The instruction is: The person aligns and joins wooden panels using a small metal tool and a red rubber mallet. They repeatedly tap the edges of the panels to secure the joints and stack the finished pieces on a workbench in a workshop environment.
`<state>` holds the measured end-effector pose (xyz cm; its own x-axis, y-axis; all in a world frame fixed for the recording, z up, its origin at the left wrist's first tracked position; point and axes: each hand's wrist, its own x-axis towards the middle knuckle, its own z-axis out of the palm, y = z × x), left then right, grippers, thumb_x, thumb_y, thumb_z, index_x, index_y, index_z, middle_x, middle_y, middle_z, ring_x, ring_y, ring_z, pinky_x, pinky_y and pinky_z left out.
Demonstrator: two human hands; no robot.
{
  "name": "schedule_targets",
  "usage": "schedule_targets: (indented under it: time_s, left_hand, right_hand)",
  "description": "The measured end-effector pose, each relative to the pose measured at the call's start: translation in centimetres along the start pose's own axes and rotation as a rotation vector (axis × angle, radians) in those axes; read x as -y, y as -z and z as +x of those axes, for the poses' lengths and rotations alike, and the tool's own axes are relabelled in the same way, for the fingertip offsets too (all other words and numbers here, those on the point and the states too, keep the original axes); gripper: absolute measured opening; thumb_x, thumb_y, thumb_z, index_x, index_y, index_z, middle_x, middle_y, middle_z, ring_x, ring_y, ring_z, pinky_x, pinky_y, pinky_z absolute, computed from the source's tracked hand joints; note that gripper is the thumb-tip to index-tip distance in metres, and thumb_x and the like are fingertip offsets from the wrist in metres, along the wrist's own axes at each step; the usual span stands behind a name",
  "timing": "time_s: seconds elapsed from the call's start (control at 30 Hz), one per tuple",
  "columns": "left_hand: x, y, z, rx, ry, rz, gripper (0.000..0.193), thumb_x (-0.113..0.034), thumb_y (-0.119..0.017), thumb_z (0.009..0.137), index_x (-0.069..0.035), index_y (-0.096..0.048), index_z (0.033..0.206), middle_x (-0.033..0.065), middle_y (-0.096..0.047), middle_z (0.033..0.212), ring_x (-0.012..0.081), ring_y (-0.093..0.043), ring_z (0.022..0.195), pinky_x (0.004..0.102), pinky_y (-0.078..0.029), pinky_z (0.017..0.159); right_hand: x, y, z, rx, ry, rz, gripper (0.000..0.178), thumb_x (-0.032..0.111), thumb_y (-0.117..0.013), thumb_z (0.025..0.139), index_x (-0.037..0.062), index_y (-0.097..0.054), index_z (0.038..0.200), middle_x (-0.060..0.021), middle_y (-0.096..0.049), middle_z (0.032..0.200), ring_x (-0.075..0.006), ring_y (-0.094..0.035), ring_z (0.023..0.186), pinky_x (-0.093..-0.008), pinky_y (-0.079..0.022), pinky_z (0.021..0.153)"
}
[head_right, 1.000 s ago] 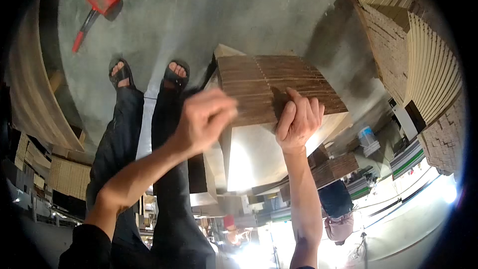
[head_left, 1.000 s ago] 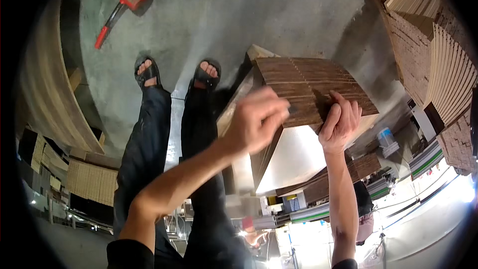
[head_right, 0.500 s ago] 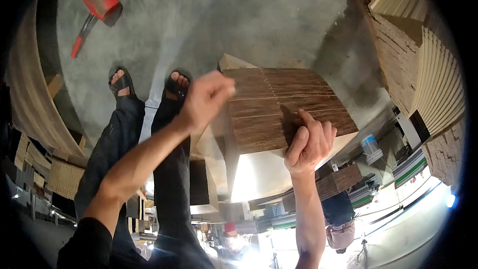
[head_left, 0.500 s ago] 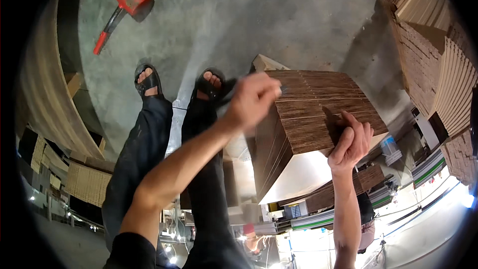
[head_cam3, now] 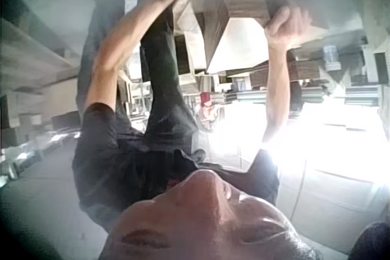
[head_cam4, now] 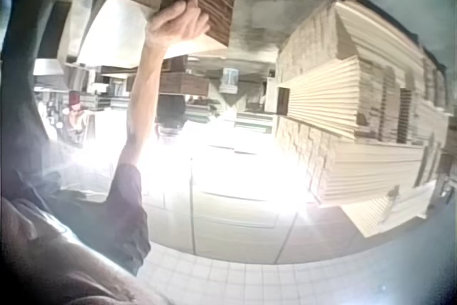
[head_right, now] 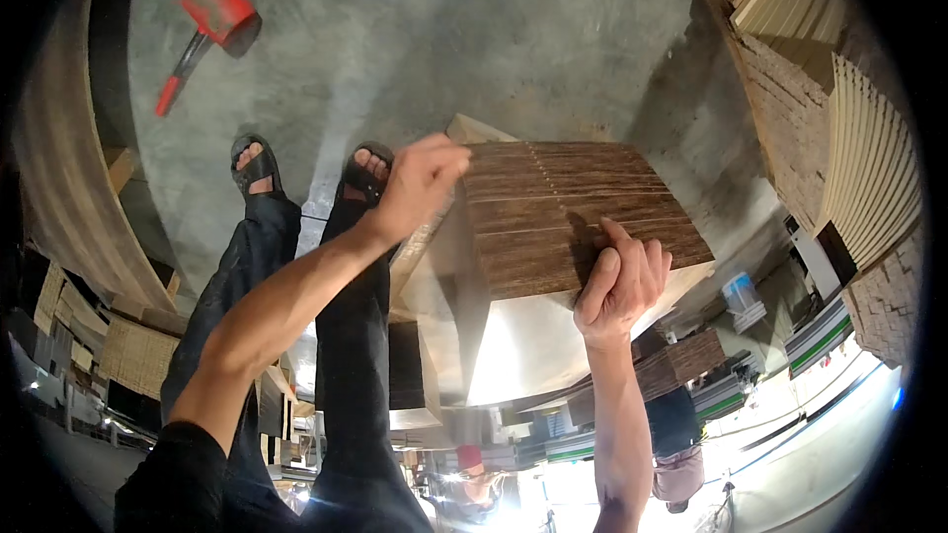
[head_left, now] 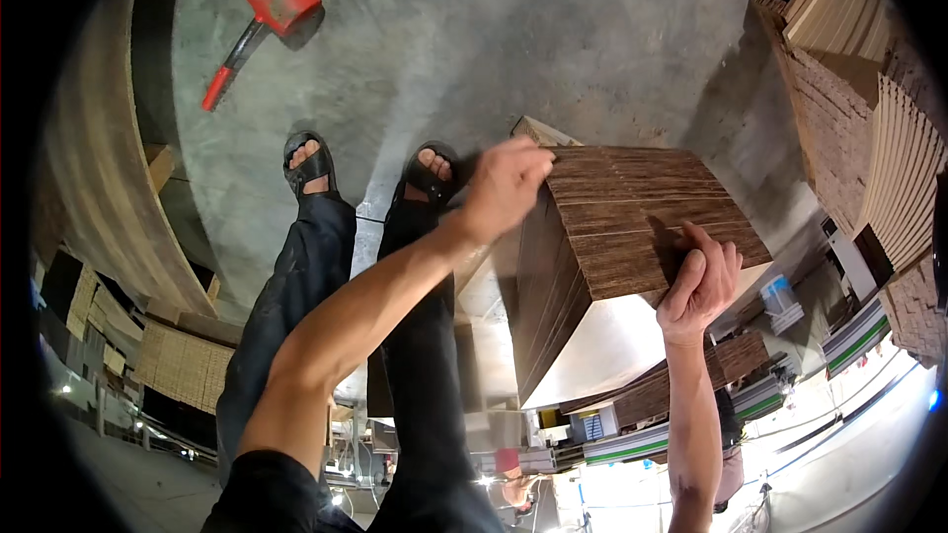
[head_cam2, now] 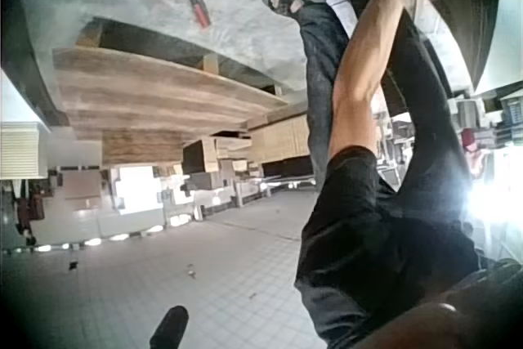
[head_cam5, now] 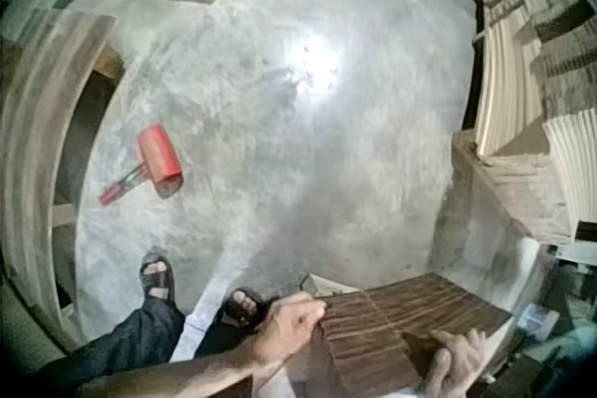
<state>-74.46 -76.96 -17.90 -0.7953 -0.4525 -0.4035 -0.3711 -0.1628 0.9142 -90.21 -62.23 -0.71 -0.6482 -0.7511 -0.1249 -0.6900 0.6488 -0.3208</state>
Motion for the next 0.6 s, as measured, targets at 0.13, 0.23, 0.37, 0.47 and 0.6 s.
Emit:
schedule_targets:
  time_s: [0.13, 0.23, 0.37, 0.47, 0.6]
  left_hand:
    - [-9.5, 1.8, -4.3, 0.232, -0.114, -0.222, 0.009, 0.004, -0.065, 0.086, 0.007, -0.068, 0.095, 0.0153, -0.064, 0.085, 0.0242, -0.064, 0.074, 0.0332, -0.049, 0.062]
    - [-13.3, 2.2, -4.5, 0.225, -0.123, -0.339, 0.011, 0.005, -0.067, 0.085, 0.008, -0.069, 0.096, 0.015, -0.066, 0.085, 0.0213, -0.064, 0.073, 0.0316, -0.05, 0.059]
    - [-10.1, 1.4, -3.1, 0.233, -0.011, -0.301, 0.01, 0.002, -0.065, 0.087, 0.009, -0.069, 0.094, 0.015, -0.064, 0.079, 0.0204, -0.063, 0.071, 0.0314, -0.048, 0.056]
    - [-2.6, 0.6, -0.2, 0.126, -0.025, -0.173, 0.008, -0.003, -0.064, 0.089, 0.004, -0.068, 0.088, 0.0117, -0.06, 0.073, 0.0199, -0.057, 0.067, 0.0336, -0.045, 0.061]
    - [10.4, -0.6, 3.4, -0.181, 0.055, 0.208, 0.016, -0.011, -0.064, 0.086, 0.001, -0.071, 0.094, 0.0174, -0.065, 0.082, 0.034, -0.065, 0.077, 0.0376, -0.05, 0.069]
  right_hand:
    - [-0.1, 0.0, 0.1, 0.002, -0.001, 0.002, 0.028, 0.014, -0.046, 0.096, -0.0029, -0.069, 0.094, -0.009, -0.068, 0.081, -0.0233, -0.049, 0.064, -0.0348, -0.035, 0.068]
    - [-0.1, -0.1, 0.0, 0.008, -0.002, -0.002, 0.028, 0.014, -0.047, 0.096, -0.0031, -0.069, 0.095, -0.009, -0.068, 0.079, -0.0234, -0.049, 0.064, -0.0348, -0.035, 0.068]
    - [0.0, -0.4, 0.1, 0.0, -0.01, 0.004, 0.029, 0.014, -0.047, 0.095, -0.0033, -0.07, 0.097, -0.008, -0.066, 0.073, -0.023, -0.049, 0.064, -0.0346, -0.035, 0.068]
    - [0.1, -0.2, -0.1, 0.011, -0.024, -0.002, 0.029, 0.014, -0.046, 0.094, -0.0034, -0.07, 0.097, -0.0075, -0.066, 0.072, -0.0225, -0.048, 0.063, -0.0344, -0.035, 0.068]
    - [-0.3, -0.4, 0.4, 0.005, 0.028, 0.025, 0.028, 0.013, -0.046, 0.093, -0.003, -0.069, 0.095, -0.0074, -0.065, 0.072, -0.0228, -0.048, 0.062, -0.0346, -0.035, 0.067]
